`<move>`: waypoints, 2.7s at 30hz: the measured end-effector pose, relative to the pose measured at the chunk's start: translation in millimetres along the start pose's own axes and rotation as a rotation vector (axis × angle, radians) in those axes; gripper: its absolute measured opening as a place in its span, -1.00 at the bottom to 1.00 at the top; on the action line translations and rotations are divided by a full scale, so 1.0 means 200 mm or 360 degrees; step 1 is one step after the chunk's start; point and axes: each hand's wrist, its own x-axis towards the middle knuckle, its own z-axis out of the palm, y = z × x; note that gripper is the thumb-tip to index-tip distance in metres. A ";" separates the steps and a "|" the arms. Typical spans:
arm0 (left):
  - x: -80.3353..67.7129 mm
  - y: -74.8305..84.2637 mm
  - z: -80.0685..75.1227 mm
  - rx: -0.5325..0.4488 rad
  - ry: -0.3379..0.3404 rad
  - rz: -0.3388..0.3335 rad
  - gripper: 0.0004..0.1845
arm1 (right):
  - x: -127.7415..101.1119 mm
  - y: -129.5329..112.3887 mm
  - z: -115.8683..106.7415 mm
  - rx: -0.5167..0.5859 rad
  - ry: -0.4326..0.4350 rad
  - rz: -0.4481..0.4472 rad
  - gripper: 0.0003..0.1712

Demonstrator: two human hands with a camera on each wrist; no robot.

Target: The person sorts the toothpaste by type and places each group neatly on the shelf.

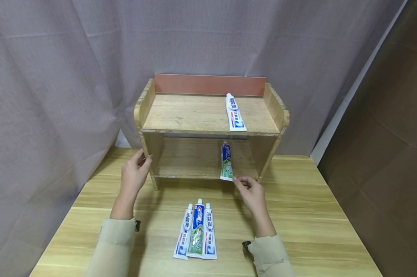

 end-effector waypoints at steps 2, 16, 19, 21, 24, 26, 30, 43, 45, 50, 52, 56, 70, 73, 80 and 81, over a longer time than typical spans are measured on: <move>0.00 0.00 0.00 -0.0005 0.0001 -0.0001 -0.66 | -0.01 0.00 0.00 0.0012 0.0002 -0.0004 -0.65; 0.00 0.00 0.00 -0.0004 0.0001 -0.0005 -0.66 | -0.10 0.04 0.04 -0.0003 -0.0107 0.0073 -0.52; 0.00 0.00 0.00 0.0002 0.0006 -0.0002 -0.66 | -0.11 0.05 0.06 0.0020 -0.0128 0.0083 -0.52; 0.00 0.00 0.00 0.0005 0.0006 0.0002 -0.66 | -0.12 0.05 0.08 0.0041 -0.0137 0.0089 -0.52; 0.00 0.00 0.00 0.0008 0.0006 0.0003 -0.66 | -0.13 0.06 0.10 0.0079 -0.0151 0.0102 -0.54; 0.00 0.00 0.00 0.0012 0.0001 -0.0004 -0.65 | -0.14 0.06 0.11 0.0086 -0.0154 0.0109 -0.56; 0.00 0.00 0.00 0.0014 -0.0003 -0.0013 -0.65 | -0.15 0.07 0.12 0.0074 -0.0148 0.0113 -0.58; 0.00 0.00 0.00 0.0003 -0.0004 -0.0012 -0.65 | -0.19 0.06 0.16 -0.0025 -0.0385 0.0114 -0.66; 0.00 0.00 0.00 -0.0003 -0.0005 -0.0003 -0.65 | -0.21 0.06 0.16 -0.0057 -0.0458 0.0104 -0.65; 0.00 0.00 0.00 -0.0004 -0.0003 0.0014 -0.66 | -0.24 0.06 0.17 -0.0098 -0.0633 0.0049 -0.66; 0.00 0.00 0.00 -0.0004 -0.0002 0.0015 -0.66 | -0.24 0.07 0.18 -0.0102 -0.0680 0.0037 -0.68; 0.00 0.00 0.00 -0.0002 -0.0009 0.0001 -0.65 | -0.26 0.08 0.20 -0.0089 -0.0744 0.0059 -0.66; 0.00 0.00 0.00 0.0026 0.0005 -0.0018 -0.66 | -0.28 0.06 0.20 -0.0202 -0.0921 0.0104 -0.62; 0.01 0.00 0.00 0.0028 0.0006 -0.0021 -0.66 | -0.29 0.05 0.20 -0.0259 -0.0966 0.0068 -0.64; 0.00 0.00 0.00 0.0026 0.0009 0.0004 -0.66 | -0.31 0.02 0.20 -0.0361 -0.1036 0.0045 -0.60; 0.00 0.00 0.00 0.0025 0.0008 0.0005 -0.66 | -0.31 0.02 0.20 -0.0362 -0.1044 0.0055 -0.59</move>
